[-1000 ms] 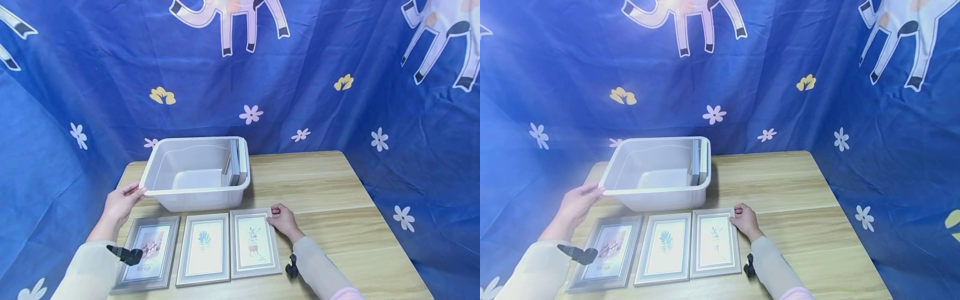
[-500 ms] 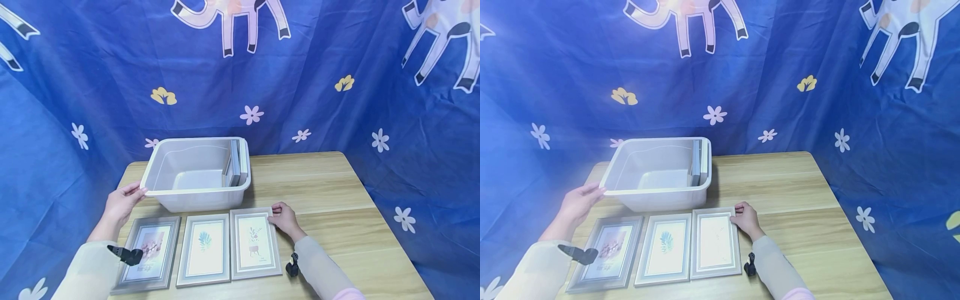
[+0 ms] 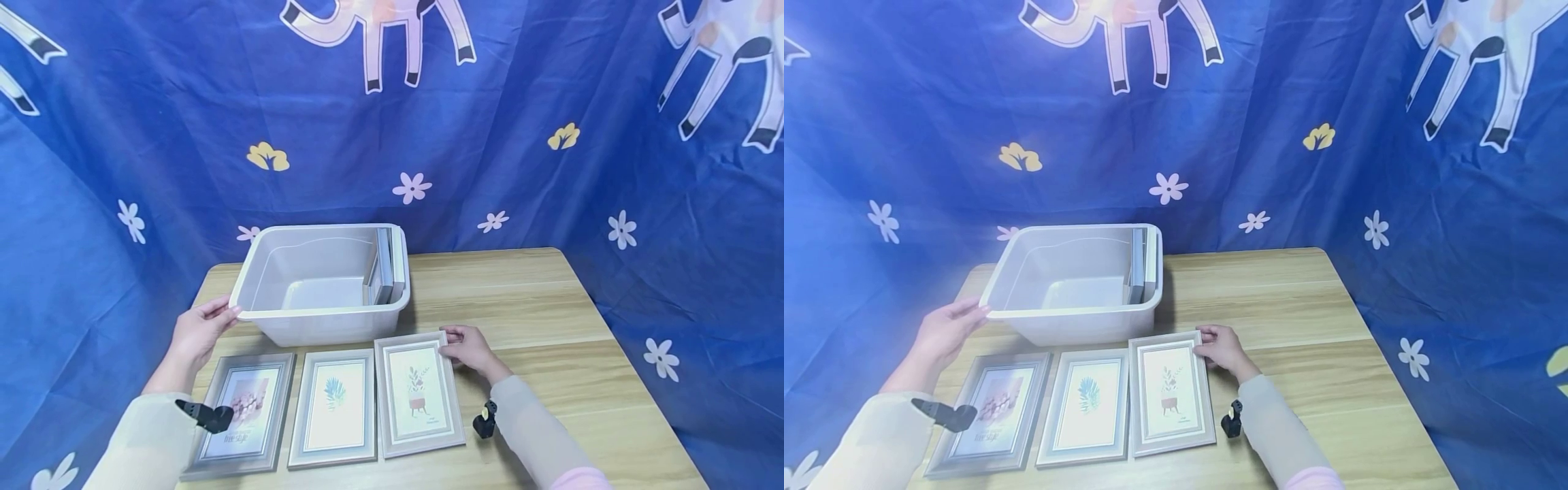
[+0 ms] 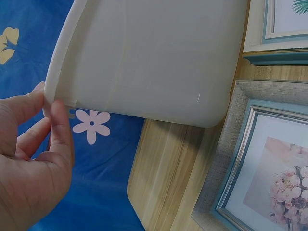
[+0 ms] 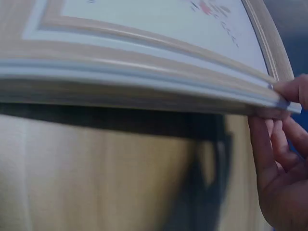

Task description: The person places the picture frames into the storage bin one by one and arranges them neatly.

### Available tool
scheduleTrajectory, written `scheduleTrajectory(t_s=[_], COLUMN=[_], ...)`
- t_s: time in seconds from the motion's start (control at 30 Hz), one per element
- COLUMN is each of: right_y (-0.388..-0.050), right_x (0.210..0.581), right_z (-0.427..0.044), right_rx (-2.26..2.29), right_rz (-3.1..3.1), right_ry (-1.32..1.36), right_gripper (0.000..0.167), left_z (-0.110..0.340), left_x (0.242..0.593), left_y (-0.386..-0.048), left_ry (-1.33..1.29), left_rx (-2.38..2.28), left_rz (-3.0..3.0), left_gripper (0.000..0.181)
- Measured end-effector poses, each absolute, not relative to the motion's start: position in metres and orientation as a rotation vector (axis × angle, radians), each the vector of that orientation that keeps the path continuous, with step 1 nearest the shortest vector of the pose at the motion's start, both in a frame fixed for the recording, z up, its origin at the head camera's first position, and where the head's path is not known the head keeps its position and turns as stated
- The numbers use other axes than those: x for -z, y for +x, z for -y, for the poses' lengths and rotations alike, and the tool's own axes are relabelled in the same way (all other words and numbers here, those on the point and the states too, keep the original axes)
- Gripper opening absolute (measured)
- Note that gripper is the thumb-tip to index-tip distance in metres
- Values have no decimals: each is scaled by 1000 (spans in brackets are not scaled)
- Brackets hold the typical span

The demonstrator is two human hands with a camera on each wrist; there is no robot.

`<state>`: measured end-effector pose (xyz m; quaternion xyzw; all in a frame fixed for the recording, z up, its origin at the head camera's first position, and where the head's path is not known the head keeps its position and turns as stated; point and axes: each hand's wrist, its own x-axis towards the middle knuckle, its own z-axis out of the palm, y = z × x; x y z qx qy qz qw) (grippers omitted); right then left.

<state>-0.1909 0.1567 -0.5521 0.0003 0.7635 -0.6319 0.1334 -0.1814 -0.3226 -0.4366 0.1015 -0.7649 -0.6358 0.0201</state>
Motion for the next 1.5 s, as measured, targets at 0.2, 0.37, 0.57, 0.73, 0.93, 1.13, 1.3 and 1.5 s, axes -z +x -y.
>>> scheduleTrajectory(t_s=[0.2,0.37,0.57,0.73,0.93,1.13,1.3,1.5], right_y=[-197,-200,-202,-204,-204,-206,-208,-210], right_x=[542,531,520,513,502,489,476,458], right_z=[-166,-172,-179,-182,-185,-186,-186,-189], right_rx=[1832,1808,1801,1815,1790,1795,1798,1821], right_rz=[-2118,-2085,-2033,-1990,-2006,-2041,-2080,-2136], right_ry=[-87,-142,-161,-184,-258,-351,-395,-447], right_gripper=[47,45,42,35,36,34,34,32], left_z=[321,322,323,323,323,323,324,325], left_x=[435,436,438,438,439,439,439,440], left_y=[-182,-182,-182,-180,-181,-181,-180,-179], left_ry=[323,320,312,302,295,303,304,292], left_rx=[1946,1942,1965,1955,1974,1970,1984,1985], left_rz=[2399,2400,2377,2381,2367,2368,2350,2349], left_gripper=[57,57,60,62,61,61,63,63])
